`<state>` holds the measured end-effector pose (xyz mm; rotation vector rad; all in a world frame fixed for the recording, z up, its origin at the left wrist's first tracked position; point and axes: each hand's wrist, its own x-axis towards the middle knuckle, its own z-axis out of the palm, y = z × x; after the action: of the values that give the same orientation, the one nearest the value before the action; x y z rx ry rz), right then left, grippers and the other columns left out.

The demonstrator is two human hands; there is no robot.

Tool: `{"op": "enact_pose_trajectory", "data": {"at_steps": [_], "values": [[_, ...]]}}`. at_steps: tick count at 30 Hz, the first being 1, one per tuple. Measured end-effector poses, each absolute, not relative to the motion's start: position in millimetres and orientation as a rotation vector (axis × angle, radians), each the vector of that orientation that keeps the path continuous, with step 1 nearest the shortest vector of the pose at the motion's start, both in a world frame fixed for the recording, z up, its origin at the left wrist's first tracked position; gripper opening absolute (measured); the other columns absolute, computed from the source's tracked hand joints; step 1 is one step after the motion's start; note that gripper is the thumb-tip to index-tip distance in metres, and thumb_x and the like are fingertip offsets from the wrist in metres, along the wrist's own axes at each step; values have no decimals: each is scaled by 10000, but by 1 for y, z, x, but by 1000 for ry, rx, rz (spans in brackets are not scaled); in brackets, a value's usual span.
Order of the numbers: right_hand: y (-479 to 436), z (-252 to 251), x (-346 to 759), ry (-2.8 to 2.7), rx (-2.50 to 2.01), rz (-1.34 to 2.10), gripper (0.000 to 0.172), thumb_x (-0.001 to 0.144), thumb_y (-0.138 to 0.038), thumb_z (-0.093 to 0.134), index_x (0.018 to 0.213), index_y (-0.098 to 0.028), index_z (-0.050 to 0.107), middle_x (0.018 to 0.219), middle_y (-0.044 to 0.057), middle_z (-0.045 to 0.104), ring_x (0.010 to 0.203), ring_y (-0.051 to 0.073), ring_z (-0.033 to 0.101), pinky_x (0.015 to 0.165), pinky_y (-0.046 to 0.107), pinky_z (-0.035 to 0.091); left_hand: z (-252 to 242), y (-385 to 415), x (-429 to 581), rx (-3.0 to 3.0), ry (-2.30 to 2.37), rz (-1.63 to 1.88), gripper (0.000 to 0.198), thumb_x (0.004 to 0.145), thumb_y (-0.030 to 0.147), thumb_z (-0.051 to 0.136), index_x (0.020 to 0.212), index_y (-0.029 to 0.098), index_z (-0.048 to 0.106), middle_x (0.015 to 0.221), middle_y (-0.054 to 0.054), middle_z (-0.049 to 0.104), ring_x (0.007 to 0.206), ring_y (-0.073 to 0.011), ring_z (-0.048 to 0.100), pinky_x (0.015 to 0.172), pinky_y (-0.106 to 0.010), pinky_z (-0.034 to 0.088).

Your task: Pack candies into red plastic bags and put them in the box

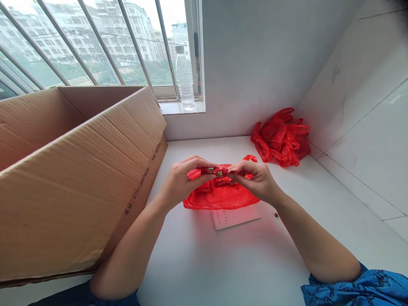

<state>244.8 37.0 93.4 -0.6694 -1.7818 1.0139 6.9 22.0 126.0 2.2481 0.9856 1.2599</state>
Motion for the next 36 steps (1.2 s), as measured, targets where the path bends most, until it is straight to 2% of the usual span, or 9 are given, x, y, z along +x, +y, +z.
{"op": "enact_pose_trajectory", "data": {"at_steps": [5,11,17,24,28,36], "values": [[40,89,245,-1661,-674,1276,157,867,-337,745,817,-215,659,843,11,724,730,162,726,698,299,617,125,21,9,1962,993,1231,89,857,283,748,912,212,753,848,-28,708,779,-143,667,698,-249,540],[39,95,244,-1668,-733,1369,221,881,-386,724,803,-210,616,772,-1,705,736,154,720,711,279,600,125,15,18,1515,1018,1146,211,872,378,719,826,175,679,746,-7,663,677,-124,631,579,-206,503],[38,96,238,-1641,-866,1306,280,880,-476,701,936,-211,629,898,15,711,754,159,722,687,273,580,121,14,24,1604,1112,1130,243,886,413,693,835,175,688,776,-16,660,713,-135,616,625,-223,504],[37,95,236,-1609,-831,1253,286,908,-465,670,800,-209,602,725,-7,699,638,135,667,596,251,539,120,16,24,1588,1132,1139,271,902,455,657,874,187,625,788,-18,652,694,-141,601,596,-237,495],[37,97,236,-1593,-839,1259,299,897,-487,673,803,-211,609,687,-13,678,607,141,650,591,270,538,121,16,24,1595,1138,1134,293,908,461,646,830,182,603,767,-18,659,671,-137,602,592,-240,490],[34,98,234,-1557,-903,1227,301,908,-509,649,846,-216,610,692,-31,652,593,119,632,587,246,522,118,17,23,1653,1123,1104,284,927,458,624,858,183,605,797,-20,667,699,-138,602,628,-250,492]]}}
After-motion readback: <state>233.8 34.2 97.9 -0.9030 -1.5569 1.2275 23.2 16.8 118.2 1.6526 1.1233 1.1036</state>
